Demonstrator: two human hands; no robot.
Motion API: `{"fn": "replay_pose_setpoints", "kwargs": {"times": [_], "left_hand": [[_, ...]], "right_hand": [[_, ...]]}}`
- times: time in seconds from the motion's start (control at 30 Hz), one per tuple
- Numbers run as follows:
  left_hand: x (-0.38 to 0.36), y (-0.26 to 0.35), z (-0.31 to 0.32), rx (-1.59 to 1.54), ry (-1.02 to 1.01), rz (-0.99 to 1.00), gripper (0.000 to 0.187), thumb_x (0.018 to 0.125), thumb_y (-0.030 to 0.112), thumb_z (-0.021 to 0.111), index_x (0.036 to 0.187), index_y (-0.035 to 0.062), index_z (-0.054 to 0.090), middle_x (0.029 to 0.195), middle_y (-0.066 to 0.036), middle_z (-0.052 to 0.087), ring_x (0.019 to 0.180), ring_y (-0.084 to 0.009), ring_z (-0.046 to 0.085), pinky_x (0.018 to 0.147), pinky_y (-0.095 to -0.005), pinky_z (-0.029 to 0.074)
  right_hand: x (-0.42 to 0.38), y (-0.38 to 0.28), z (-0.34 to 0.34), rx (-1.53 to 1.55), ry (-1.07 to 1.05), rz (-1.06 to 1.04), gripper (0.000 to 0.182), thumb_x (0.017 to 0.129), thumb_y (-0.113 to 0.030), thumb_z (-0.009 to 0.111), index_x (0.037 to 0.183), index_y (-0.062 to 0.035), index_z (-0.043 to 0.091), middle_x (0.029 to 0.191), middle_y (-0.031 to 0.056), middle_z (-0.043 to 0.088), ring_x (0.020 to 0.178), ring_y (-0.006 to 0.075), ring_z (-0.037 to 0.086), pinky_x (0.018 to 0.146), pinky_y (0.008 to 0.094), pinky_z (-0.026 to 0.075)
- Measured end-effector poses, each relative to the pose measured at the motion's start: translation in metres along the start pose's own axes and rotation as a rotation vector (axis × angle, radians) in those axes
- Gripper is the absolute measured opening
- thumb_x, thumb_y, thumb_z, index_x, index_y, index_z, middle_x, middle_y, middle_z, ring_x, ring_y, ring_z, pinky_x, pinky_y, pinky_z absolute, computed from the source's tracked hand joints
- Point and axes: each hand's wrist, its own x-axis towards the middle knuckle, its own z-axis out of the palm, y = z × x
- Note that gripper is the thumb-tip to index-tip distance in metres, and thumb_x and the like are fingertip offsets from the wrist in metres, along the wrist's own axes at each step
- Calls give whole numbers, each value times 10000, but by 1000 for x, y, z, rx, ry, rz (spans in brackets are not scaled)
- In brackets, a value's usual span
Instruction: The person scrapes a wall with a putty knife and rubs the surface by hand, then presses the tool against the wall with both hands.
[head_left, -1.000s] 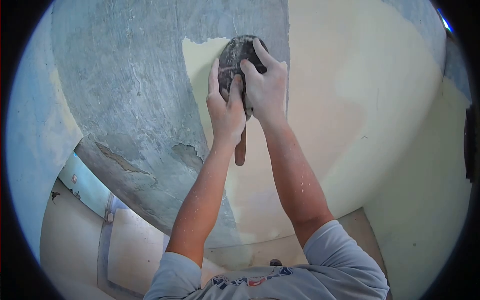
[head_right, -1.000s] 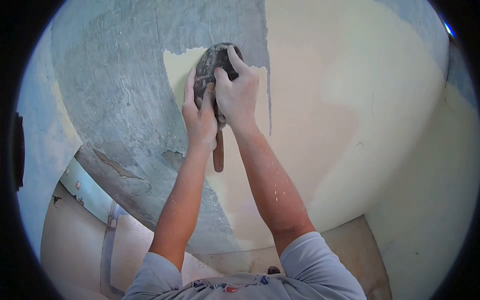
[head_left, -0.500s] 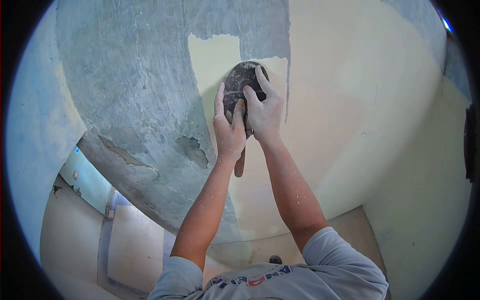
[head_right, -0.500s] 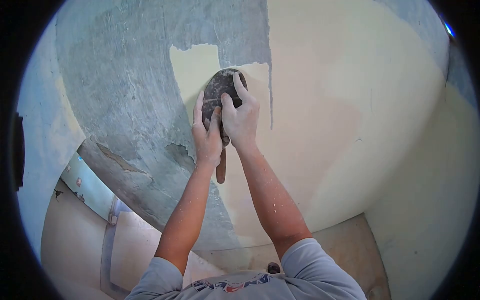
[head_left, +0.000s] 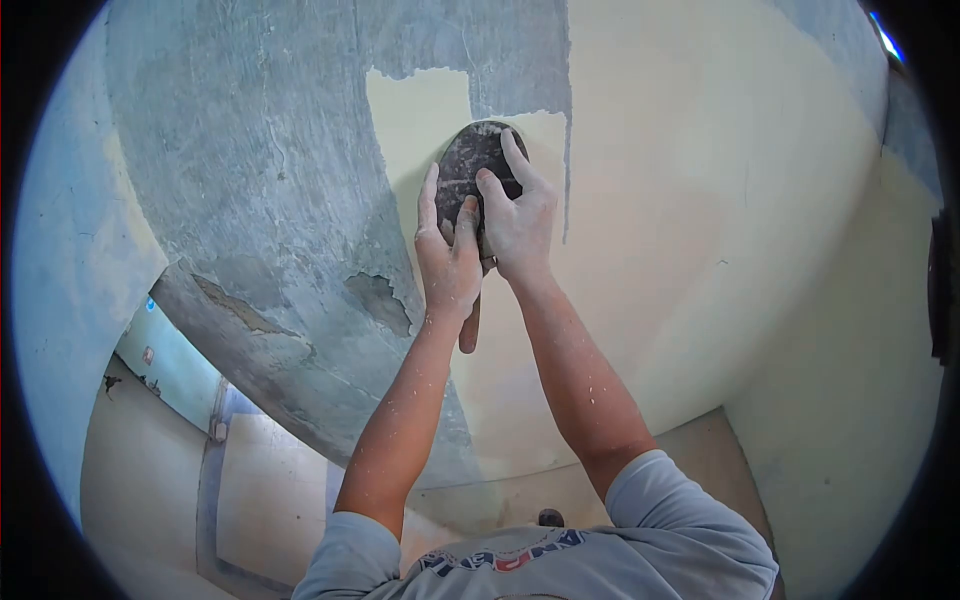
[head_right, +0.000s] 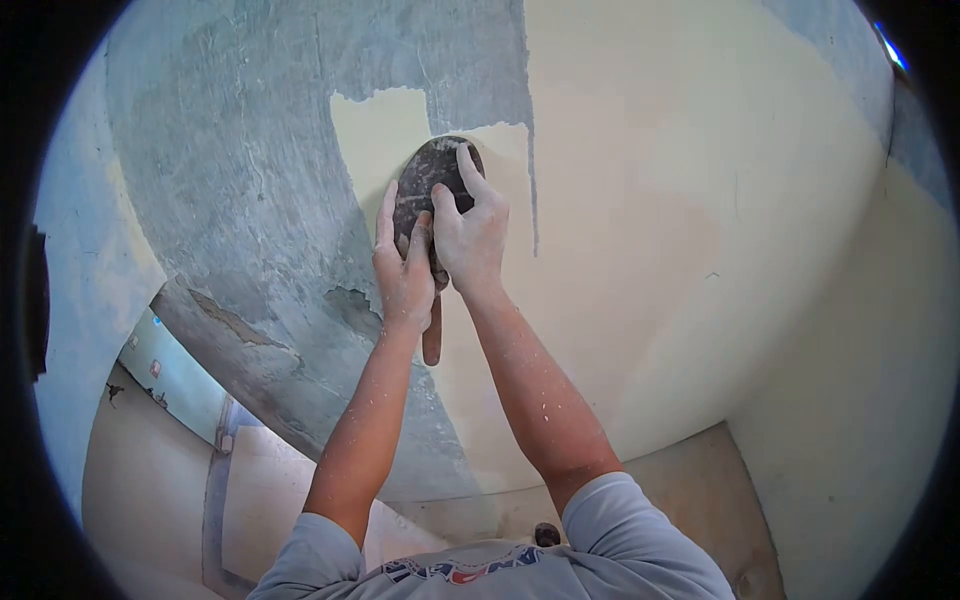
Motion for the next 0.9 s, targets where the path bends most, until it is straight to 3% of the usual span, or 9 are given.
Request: {"fn": "replay_pose_setpoints", "kwargs": {"times": [0.3, 0.37, 0.47, 0.5, 0.53, 0.6, 0.67, 0.9], "left_hand": [[27, 15, 6, 36, 15, 98, 584, 1035, 139, 569, 1569, 26, 361, 1356, -219, 614, 1205, -264, 626, 1036, -374, 480], [46, 20, 9, 32, 15, 140, 596, 1029, 160, 587, 1567, 29, 366, 1329, -209, 633, 1177, -259, 633, 1015, -366, 488], [49, 36, 14, -112, -6, 6, 604, 1027, 172, 594, 1566, 24, 366, 1339, -205, 625, 1181, -259, 623, 1026, -370, 478], [43, 50, 12, -112, -40, -168, 607, 1028, 176, 591, 1569, 23, 361, 1348, -204, 616, 1177, -259, 620, 1027, -369, 477], [38, 44, 10, -111, -40, -175, 607, 1028, 176, 591, 1569, 23, 361, 1348, -204, 616, 1177, -259, 620, 1027, -369, 477], [38, 21, 6, 16, -9, 53, 608, 1031, 168, 583, 1575, 28, 351, 1343, -206, 619, 1167, -259, 628, 1003, -366, 493], [24, 7, 4, 7, 0, 58, 606, 1033, 163, 578, 1577, 28, 346, 1340, -213, 620, 1166, -264, 636, 996, -374, 501], [7, 1, -3, 40, -3, 67, 607, 1036, 146, 576, 1582, 38, 333, 1360, -240, 614, 1215, -297, 641, 1036, -399, 504]], "right_hand": [[29, -10, 10, 6, 33, -71, 562, 873, -82, 612, 1408, 83, 565, 999, 265, 738, 872, 222, 713, 828, 350, 550], [45, -24, 12, -37, 30, -106, 558, 861, -95, 613, 1388, 87, 581, 905, 250, 732, 809, 225, 709, 793, 355, 552], [53, -29, 13, -65, 32, -118, 560, 854, -102, 623, 1379, 89, 586, 827, 227, 722, 749, 225, 697, 758, 359, 552], [50, -29, 13, -39, 31, -101, 564, 851, -106, 629, 1379, 89, 587, 850, 237, 725, 766, 227, 703, 766, 359, 552], [47, -29, 12, -13, 31, -86, 568, 848, -109, 636, 1378, 89, 587, 872, 246, 729, 784, 229, 708, 774, 359, 552], [38, -23, 9, -35, 30, -84, 568, 853, -105, 636, 1384, 88, 583, 900, 248, 735, 806, 230, 712, 782, 359, 552], [26, -4, 6, -52, 28, -139, 565, 870, -88, 634, 1403, 86, 567, 988, 244, 748, 861, 233, 718, 808, 359, 552], [6, 5, 6, 4, 36, -66, 570, 887, -88, 637, 1428, 70, 553, 1036, 242, 748, 904, 198, 705, 862, 339, 547]]}}
